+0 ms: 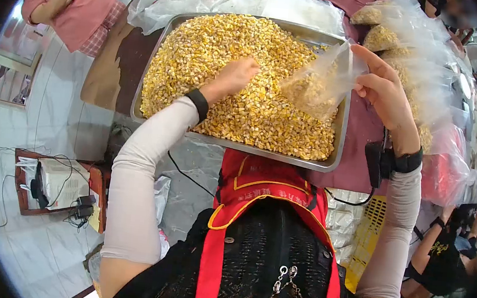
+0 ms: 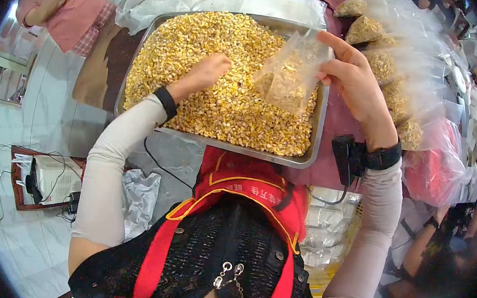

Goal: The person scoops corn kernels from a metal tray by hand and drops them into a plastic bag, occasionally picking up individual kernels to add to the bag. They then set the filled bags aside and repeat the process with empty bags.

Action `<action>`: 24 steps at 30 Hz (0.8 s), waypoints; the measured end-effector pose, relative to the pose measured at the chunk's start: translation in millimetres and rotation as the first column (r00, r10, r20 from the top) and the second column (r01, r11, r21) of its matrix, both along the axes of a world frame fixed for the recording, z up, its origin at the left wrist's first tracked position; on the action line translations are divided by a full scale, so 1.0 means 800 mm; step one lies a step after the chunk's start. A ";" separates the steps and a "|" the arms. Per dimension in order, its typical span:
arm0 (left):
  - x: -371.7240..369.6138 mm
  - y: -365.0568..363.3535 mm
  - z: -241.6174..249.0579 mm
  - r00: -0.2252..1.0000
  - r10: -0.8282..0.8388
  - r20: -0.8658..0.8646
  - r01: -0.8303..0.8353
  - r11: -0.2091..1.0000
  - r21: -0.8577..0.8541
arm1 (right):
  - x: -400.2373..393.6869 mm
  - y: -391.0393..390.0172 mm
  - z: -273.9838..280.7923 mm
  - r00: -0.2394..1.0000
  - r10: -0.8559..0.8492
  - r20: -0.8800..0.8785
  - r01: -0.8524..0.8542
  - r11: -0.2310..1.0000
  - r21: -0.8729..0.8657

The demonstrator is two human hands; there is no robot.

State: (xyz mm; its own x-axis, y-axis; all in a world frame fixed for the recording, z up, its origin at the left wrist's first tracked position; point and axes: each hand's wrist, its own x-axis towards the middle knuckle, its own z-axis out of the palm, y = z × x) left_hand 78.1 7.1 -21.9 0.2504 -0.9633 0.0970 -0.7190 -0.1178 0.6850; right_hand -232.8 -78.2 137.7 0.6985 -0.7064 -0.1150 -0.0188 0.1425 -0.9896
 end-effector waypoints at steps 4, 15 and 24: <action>-0.061 0.041 0.015 0.732 -0.300 0.611 0.430 0.900 -0.073 | 0.004 -0.001 -0.003 1.000 -0.017 0.008 0.017 1.000 0.005; -0.014 -0.016 0.040 0.987 0.071 -0.144 -0.076 0.997 -0.032 | 0.018 0.027 0.026 0.998 -0.056 0.006 0.056 0.994 -0.095; 0.000 -0.009 0.050 -0.075 0.058 -0.996 -0.094 0.993 0.065 | 0.024 0.021 0.031 0.997 -0.037 0.070 0.044 0.994 -0.105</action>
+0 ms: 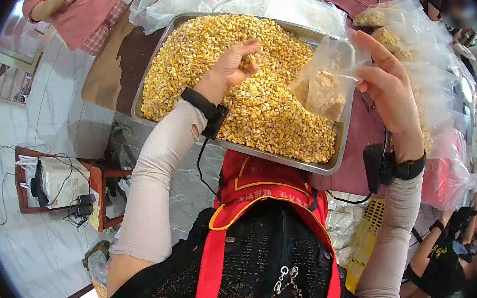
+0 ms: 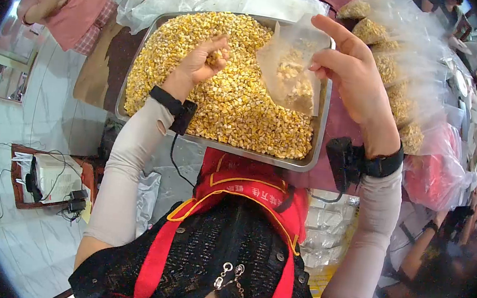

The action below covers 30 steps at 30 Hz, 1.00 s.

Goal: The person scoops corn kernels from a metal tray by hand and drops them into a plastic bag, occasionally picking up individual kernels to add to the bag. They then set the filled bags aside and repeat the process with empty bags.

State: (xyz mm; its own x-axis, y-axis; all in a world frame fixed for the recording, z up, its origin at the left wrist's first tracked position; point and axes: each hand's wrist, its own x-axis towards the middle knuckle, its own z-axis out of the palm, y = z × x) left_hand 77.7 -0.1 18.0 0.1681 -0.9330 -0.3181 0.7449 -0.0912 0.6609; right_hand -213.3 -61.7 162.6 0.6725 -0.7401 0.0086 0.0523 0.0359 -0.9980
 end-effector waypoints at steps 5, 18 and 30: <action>-0.003 -0.007 0.016 0.980 -0.111 -0.167 0.091 0.988 -0.125 | 0.007 0.005 -0.015 0.983 0.066 -0.174 -0.077 0.995 -0.060; -0.142 -0.048 0.170 0.972 -0.234 -0.027 0.197 0.871 -0.449 | 0.020 0.010 -0.013 0.983 0.101 -0.154 -0.118 0.988 -0.101; -0.153 -0.032 0.155 0.493 0.087 0.866 0.357 0.887 -0.293 | 0.010 0.007 -0.015 0.986 0.073 -0.151 -0.092 0.989 -0.119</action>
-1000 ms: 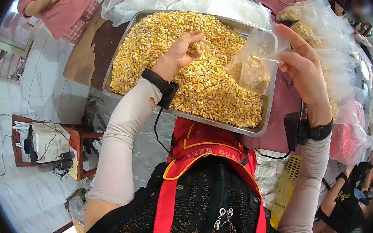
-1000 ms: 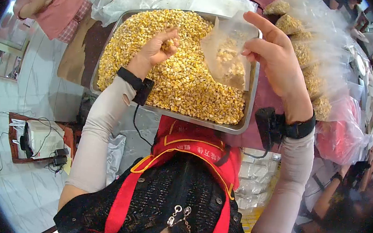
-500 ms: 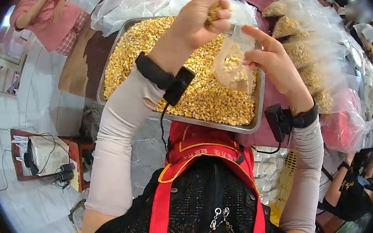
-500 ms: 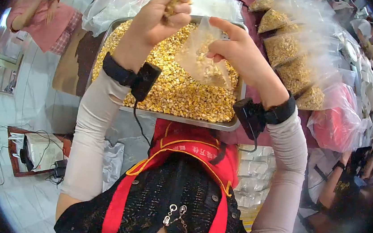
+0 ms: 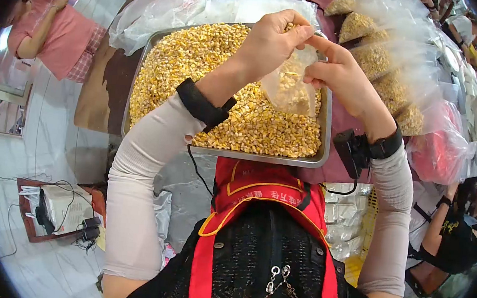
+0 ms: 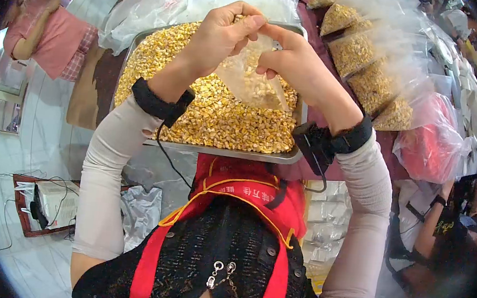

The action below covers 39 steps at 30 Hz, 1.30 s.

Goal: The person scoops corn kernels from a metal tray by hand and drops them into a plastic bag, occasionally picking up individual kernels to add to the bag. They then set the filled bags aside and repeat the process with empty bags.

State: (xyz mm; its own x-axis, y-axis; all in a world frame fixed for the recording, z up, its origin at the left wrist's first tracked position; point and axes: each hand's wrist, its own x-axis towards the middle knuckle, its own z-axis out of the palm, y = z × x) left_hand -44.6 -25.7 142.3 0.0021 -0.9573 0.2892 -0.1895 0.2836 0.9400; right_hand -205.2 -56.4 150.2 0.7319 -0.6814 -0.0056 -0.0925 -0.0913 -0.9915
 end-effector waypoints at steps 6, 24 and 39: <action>-0.002 0.008 0.005 0.999 -0.013 0.046 0.014 1.000 -0.016 | -0.001 0.001 0.000 1.000 -0.004 -0.003 0.004 1.000 -0.027; -0.004 0.009 0.005 1.000 -0.006 -0.003 0.006 1.000 0.028 | -0.004 0.002 0.002 0.999 -0.042 -0.025 0.041 0.999 -0.021; 0.014 0.003 0.028 0.968 0.105 -0.229 -0.099 0.994 0.037 | -0.021 -0.004 -0.005 0.997 -0.031 -0.072 0.034 0.999 0.035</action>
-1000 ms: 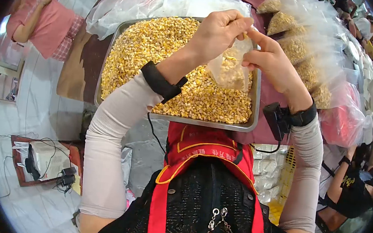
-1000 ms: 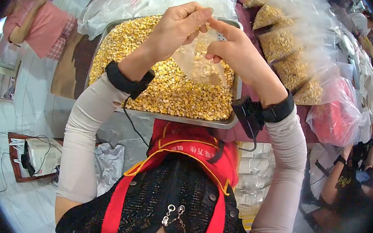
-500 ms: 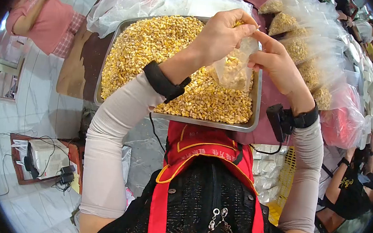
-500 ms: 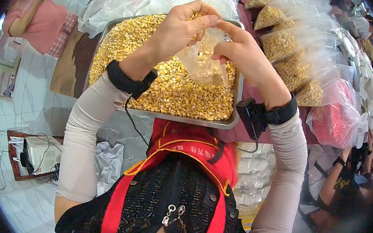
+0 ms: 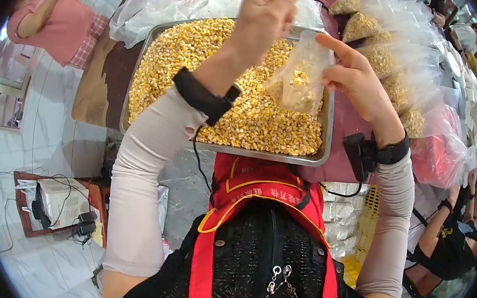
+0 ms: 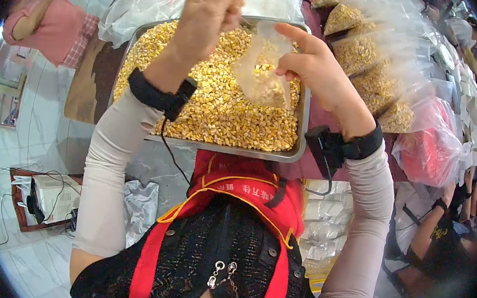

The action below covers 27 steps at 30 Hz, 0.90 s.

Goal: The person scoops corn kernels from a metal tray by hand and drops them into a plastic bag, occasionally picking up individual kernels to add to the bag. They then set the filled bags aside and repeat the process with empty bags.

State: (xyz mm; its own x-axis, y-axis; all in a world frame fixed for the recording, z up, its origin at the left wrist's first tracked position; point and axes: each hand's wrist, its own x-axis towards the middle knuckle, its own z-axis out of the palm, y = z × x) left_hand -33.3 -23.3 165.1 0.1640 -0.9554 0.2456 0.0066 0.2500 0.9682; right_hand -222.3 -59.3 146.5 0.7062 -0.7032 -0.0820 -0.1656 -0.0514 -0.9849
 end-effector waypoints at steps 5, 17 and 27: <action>0.085 -0.008 -0.115 0.909 0.042 0.415 -0.122 0.978 0.167 | -0.007 -0.003 -0.004 0.998 -0.028 0.057 0.024 0.997 0.078; 0.087 0.061 -0.218 -0.153 -0.107 0.982 -0.023 0.994 0.104 | -0.008 -0.004 0.033 0.976 -0.098 0.196 0.099 0.995 0.006; 0.115 0.079 -0.207 0.093 -0.078 0.993 -0.084 0.993 0.086 | 0.000 -0.004 0.031 0.950 -0.128 0.286 0.141 0.990 -0.025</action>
State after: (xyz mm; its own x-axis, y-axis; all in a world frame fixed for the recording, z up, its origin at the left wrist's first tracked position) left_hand 58.8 40.0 -0.2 -0.1483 -0.9837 0.1016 -0.9809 0.1593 0.1113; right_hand -222.7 -62.7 171.0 0.5945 -0.7916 0.1414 0.1111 -0.0932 -0.9894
